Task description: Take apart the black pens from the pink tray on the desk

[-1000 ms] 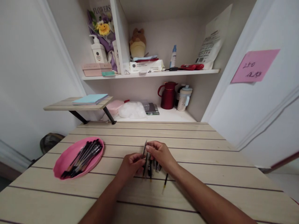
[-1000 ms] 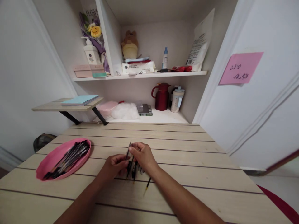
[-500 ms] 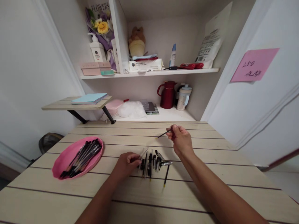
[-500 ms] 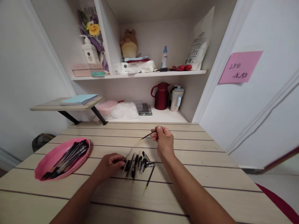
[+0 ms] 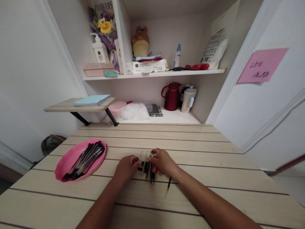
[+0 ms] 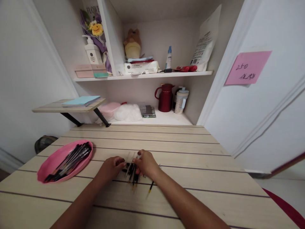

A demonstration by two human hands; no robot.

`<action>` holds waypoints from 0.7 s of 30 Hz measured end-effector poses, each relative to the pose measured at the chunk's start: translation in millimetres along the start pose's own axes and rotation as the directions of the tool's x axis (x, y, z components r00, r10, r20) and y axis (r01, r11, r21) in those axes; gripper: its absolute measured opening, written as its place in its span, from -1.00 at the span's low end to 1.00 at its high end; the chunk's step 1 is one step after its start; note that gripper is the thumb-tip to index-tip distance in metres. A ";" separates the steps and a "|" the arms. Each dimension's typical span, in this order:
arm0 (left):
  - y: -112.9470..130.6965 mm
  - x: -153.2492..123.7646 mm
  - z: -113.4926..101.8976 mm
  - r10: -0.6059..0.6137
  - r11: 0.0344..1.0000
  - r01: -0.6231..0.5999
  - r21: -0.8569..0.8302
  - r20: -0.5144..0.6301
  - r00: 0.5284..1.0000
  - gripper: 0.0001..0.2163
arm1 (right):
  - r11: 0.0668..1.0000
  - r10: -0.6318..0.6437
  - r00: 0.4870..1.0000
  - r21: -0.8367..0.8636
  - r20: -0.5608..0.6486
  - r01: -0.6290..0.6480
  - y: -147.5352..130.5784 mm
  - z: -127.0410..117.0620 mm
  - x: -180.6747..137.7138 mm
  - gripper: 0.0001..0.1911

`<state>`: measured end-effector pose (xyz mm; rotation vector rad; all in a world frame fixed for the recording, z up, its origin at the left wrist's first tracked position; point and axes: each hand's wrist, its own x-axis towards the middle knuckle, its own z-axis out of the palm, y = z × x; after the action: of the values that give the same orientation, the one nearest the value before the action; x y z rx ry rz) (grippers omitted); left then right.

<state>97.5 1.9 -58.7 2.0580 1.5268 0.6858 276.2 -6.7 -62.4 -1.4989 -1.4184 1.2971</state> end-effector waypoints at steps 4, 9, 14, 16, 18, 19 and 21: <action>4.4 -1.1 -2.6 0.024 1.000 -0.024 0.005 0.020 1.000 -0.76 | 0.999 0.008 1.000 -0.053 0.003 -0.007 -5.0 -7.4 -2.0 -0.64; 1.1 0.4 -5.1 0.039 0.996 -0.039 0.085 -0.006 0.999 -0.74 | 0.996 -0.041 0.999 -0.077 -0.021 0.039 -11.2 -17.5 -1.7 -0.76; -4.9 2.8 -7.6 0.010 0.994 -0.007 0.113 -0.021 1.000 -0.74 | 0.992 -0.063 0.997 -0.116 -0.044 0.058 -14.0 -25.4 -1.3 -0.81; -6.7 3.9 -8.7 0.001 0.993 0.001 0.117 -0.021 1.000 -0.76 | 0.987 -0.079 0.996 -0.147 -0.052 0.070 -15.1 -27.6 -1.4 -0.82; -7.8 5.4 -11.5 -0.005 0.992 0.008 0.122 -0.025 1.000 -0.78 | 0.979 -0.101 0.993 -0.183 -0.061 0.088 -16.3 -29.4 -2.1 -0.82; -8.2 6.2 -14.3 -0.006 0.992 0.010 0.123 -0.030 1.000 -0.78 | 0.975 -0.111 0.992 -0.198 -0.065 0.096 -17.0 -30.1 -2.5 -0.82; -9.3 7.9 -24.6 -0.009 0.991 0.015 0.133 -0.046 0.999 -0.77 | 0.971 -0.122 0.990 -0.213 -0.072 0.104 -18.3 -31.3 -3.6 -0.81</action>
<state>76.8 14.0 -45.3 2.1415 1.6500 0.6463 301.2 -2.6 -36.2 -1.5642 -1.6001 1.0289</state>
